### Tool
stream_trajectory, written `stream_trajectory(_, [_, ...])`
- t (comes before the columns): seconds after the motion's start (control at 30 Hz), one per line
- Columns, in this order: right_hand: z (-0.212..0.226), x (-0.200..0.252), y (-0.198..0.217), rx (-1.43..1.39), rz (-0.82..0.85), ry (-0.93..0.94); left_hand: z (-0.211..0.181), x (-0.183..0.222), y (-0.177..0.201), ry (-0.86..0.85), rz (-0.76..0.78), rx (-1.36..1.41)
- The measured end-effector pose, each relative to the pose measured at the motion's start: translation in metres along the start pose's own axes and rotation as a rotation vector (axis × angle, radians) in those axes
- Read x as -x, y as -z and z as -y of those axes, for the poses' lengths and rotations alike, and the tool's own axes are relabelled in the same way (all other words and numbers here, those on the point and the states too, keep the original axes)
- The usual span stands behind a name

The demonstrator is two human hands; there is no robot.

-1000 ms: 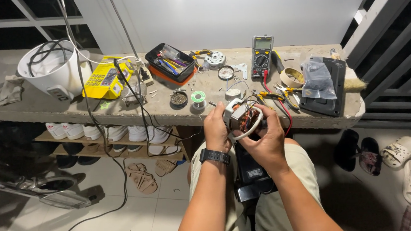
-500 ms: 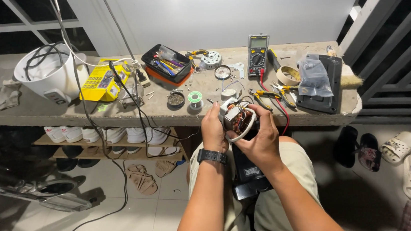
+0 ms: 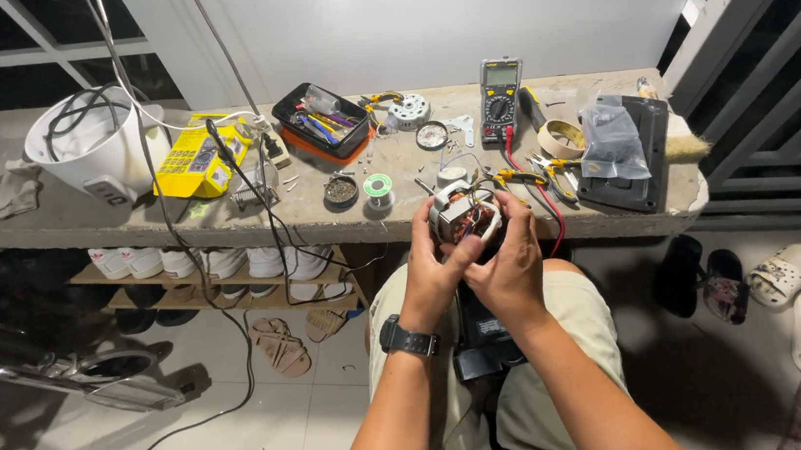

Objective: Fitting a copper-wound stator into a motor housing on a repair bench.

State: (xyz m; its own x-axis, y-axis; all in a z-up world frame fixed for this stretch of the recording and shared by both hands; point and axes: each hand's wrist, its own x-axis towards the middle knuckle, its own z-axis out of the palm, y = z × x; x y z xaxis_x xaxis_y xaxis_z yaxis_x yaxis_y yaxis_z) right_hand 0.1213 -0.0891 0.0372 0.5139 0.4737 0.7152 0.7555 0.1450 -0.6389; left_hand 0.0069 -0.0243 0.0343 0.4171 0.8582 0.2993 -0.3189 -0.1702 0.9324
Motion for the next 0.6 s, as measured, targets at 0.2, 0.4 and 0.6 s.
stream_trajectory(0.2, [0.005,0.004,0.014,-0.066,0.061,0.034,-0.013,0.007,0.008,-0.095,0.118,-0.200])
stream_trajectory(0.4, [-0.006,0.008,0.017,-0.049,0.146,0.038,-0.005,0.006,0.002,-0.095,0.015,-0.163])
stream_trajectory(0.6, [0.007,-0.001,0.023,-0.047,0.114,0.082,-0.012,0.001,0.010,-0.100,0.056,0.209])
